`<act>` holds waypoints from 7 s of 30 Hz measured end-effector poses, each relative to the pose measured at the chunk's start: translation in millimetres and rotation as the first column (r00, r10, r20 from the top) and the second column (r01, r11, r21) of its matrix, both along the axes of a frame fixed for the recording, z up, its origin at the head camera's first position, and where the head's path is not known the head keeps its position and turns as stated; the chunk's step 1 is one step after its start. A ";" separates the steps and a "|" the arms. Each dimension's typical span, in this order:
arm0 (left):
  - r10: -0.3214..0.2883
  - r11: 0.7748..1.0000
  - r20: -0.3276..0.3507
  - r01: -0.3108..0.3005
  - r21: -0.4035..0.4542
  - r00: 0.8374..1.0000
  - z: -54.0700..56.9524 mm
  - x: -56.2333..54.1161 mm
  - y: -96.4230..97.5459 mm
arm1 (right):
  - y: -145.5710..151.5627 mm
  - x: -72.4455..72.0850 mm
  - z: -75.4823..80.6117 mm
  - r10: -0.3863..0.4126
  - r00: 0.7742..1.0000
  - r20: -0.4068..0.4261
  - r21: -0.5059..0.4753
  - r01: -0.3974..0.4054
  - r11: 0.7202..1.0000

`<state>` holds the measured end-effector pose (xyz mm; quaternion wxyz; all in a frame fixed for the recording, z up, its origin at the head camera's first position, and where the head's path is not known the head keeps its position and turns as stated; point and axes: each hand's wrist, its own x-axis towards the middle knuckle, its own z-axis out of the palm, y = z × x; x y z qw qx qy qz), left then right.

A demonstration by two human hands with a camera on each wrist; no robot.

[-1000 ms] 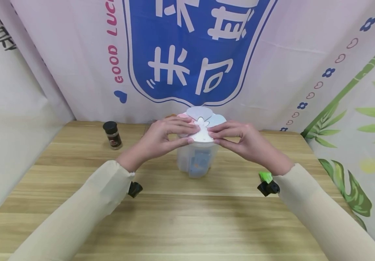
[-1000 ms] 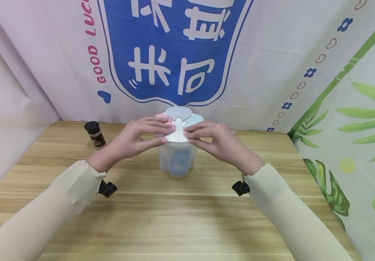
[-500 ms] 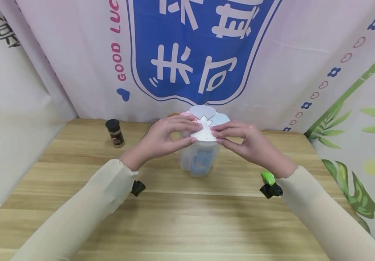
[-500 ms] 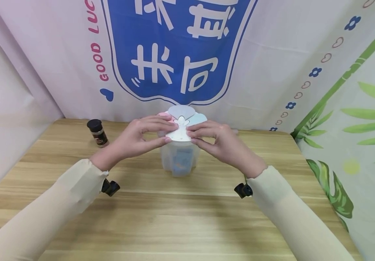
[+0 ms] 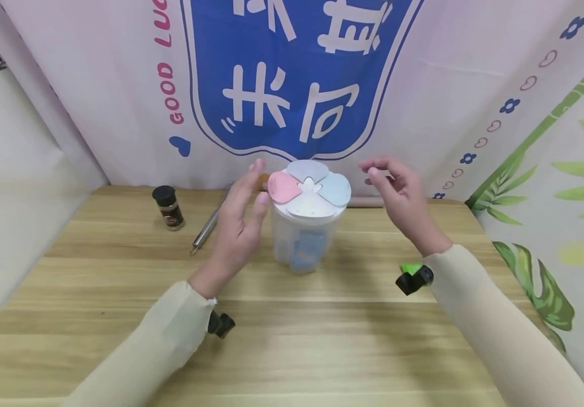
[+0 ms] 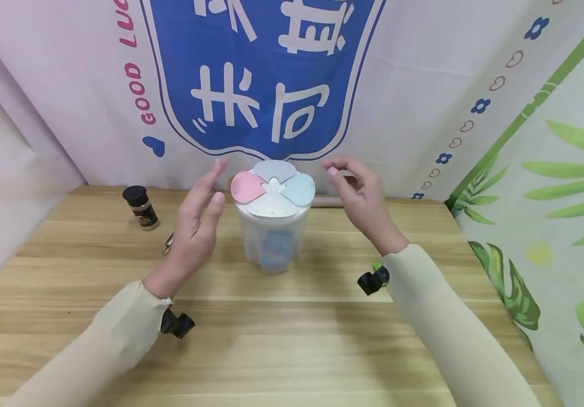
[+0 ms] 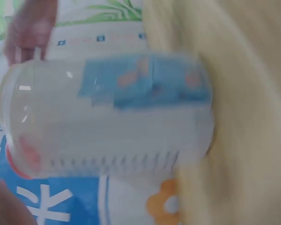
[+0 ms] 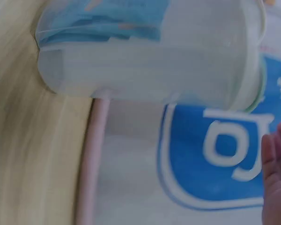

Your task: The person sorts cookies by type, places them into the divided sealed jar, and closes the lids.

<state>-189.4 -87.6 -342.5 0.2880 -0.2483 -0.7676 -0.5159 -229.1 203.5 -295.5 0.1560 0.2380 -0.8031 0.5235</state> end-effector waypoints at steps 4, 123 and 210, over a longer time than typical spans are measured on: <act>0.098 0.979 0.198 -0.131 0.159 0.975 -13.7 10.8 9.7 | 0.9 -24.6 -13.3 0.060 0.969 0.239 -0.010 -0.059 0.998; -0.150 0.946 0.506 -0.024 0.322 0.850 -43.6 -49.7 18.9 | -21.7 51.7 -108.9 0.284 0.794 0.537 -0.282 -0.148 0.948; -0.160 0.860 -0.090 0.095 -0.501 0.983 12.5 -12.3 -12.7 | -24.2 34.2 -5.3 0.266 0.937 -0.227 0.453 -0.141 0.881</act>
